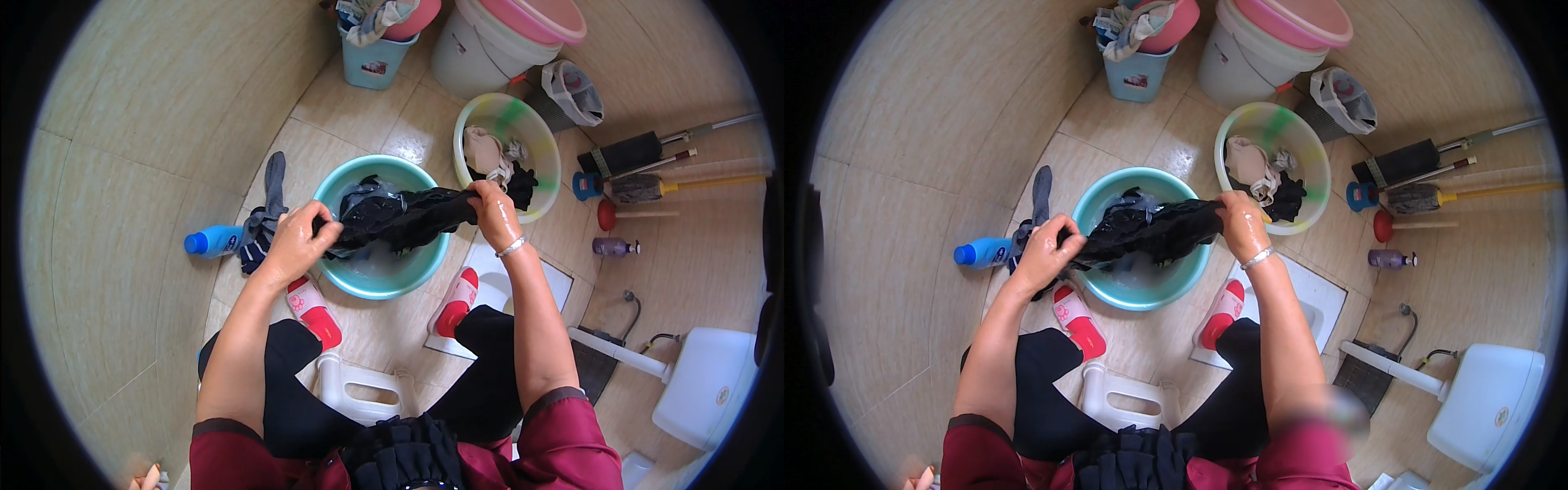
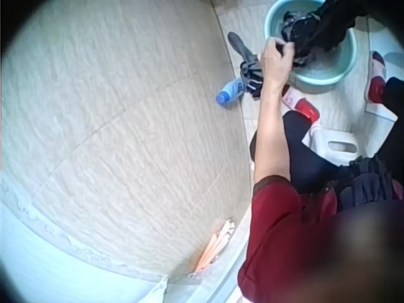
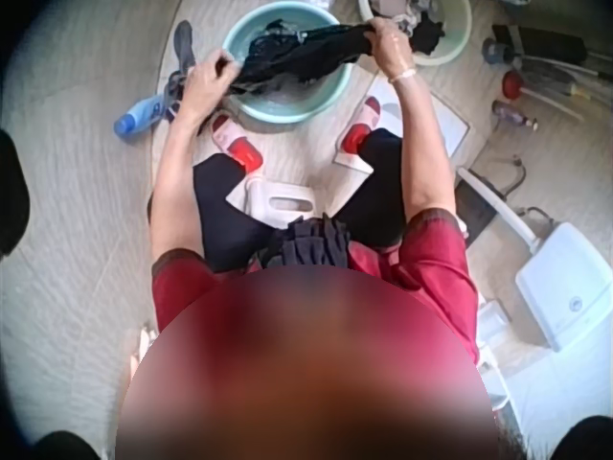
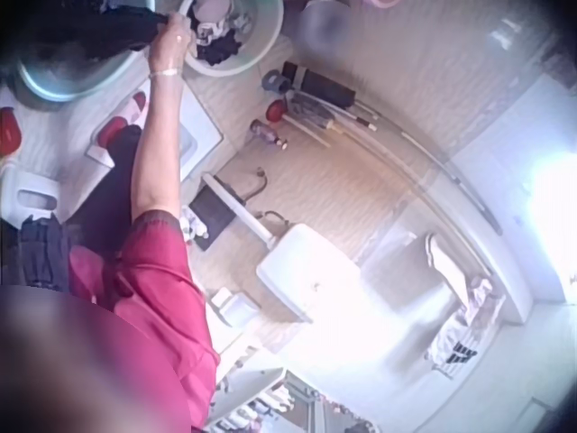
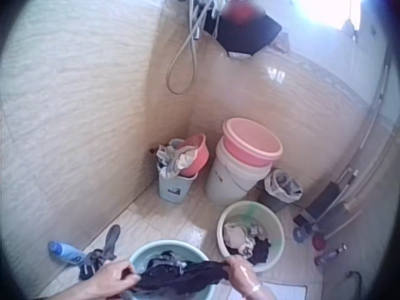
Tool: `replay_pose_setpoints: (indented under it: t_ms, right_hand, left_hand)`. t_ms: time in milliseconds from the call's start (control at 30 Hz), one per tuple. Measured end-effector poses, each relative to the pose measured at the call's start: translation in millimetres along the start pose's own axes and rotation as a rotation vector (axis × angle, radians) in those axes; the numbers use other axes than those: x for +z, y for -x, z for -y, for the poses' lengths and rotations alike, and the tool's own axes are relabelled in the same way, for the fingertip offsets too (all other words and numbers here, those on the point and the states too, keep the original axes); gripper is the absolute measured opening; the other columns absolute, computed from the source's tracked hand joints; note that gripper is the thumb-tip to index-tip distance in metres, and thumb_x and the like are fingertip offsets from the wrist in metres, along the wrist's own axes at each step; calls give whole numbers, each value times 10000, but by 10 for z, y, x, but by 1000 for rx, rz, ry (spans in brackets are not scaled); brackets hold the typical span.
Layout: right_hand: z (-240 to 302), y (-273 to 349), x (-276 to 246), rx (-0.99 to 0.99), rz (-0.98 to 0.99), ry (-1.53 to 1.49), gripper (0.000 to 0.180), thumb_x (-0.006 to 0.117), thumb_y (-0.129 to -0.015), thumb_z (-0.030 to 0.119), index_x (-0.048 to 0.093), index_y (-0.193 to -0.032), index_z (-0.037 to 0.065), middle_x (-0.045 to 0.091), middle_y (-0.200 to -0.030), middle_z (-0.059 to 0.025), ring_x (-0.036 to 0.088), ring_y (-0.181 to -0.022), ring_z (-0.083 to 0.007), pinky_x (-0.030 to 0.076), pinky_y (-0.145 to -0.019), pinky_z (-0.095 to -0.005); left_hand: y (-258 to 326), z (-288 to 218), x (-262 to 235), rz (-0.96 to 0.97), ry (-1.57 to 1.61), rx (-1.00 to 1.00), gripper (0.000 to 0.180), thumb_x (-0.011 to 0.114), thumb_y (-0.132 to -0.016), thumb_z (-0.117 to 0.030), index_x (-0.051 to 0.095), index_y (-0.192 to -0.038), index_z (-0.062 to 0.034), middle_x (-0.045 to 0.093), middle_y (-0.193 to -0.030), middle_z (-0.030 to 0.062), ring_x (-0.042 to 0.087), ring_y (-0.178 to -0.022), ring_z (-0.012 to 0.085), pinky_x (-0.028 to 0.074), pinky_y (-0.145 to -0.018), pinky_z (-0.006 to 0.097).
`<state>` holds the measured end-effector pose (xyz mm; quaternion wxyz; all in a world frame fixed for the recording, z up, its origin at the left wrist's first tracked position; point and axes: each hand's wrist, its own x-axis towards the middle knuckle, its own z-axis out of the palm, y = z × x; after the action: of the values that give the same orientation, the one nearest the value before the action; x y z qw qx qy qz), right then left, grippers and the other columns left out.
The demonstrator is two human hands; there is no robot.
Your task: The person hand washes dark garments in a light blue basin filled with soapy water. They repeatedly submerge, scrub, wring, and rinse the items, then transfer them to a nearby green basin. The person also washes socks using the same method.
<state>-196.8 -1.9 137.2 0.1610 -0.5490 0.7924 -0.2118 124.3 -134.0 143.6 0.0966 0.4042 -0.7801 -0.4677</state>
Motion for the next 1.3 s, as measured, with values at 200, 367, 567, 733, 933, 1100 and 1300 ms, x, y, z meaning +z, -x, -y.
replay_pose_setpoints:
  t_ms: [200, 367, 567, 733, 933, 1100, 1300]
  right_hand:
    - [134, 27, 11, -104, 78, -9, 236, 560, -802, -18, 612, -1023, 46, 597, -988, -178, 579, -915, -383, 476, -799, -417]
    - [398, 28, -30, -168, -30, -90, 299, 501, -786, -73, 634, -1016, 64, 613, -984, -164, 599, -914, -368, 487, -807, -380]
    - [806, -21, -292, -161, -96, -725, 259, 385, -754, -106, 597, -860, 0, 637, -1020, -111, 582, -984, -195, 419, -917, -274]
    - [1224, 34, -505, -112, -86, -1149, 220, 369, -799, -73, 563, -848, 18, 618, -1078, -136, 564, -1015, -197, 425, -932, -298]
    - [1371, 190, -739, -86, 23, -1754, 145, 411, -860, -39, 535, -863, 38, 591, -1145, -177, 601, -1013, -246, 509, -891, -362]
    - [823, 201, -213, 154, 111, -1877, 158, 435, -830, -54, 550, -855, 52, 604, -1144, -156, 601, -1007, -240, 503, -888, -368]
    - [-251, 188, 1041, 737, -46, -1310, 233, 414, -784, -86, 603, -857, 28, 662, -945, -131, 608, -864, -212, 494, -810, -304]
  left_hand:
    - [87, -149, 94, -93, -611, 308, 304, 724, -737, -215, 681, -1027, -133, 638, -763, 75, 565, -802, 224, 350, -806, 373]
    - [-27, -240, 54, -153, -575, 205, 268, 628, -772, -125, 705, -1029, -141, 674, -828, 74, 576, -788, 254, 358, -764, 382]
    - [-119, -577, -94, -338, 503, 166, 224, 488, -829, 30, 667, -953, -25, 667, -965, 62, 613, -905, 157, 450, -852, 252]
    - [-11, -931, -154, -252, 1313, 27, 236, 451, -862, 10, 622, -1018, -39, 642, -982, 79, 608, -928, 158, 474, -864, 283]
    - [240, -1186, -221, -210, 1655, 178, 212, 467, -914, -106, 582, -1091, -85, 630, -1050, 102, 618, -971, 207, 498, -885, 347]
    - [74, -696, 219, -215, 1764, 146, 206, 519, -889, -133, 597, -1078, -104, 631, -1064, 95, 616, -980, 223, 496, -894, 359]
    - [-158, 315, 1244, -551, 1340, -465, 219, 501, -813, -5, 659, -953, -65, 618, -1022, 61, 586, -957, 181, 468, -873, 307]
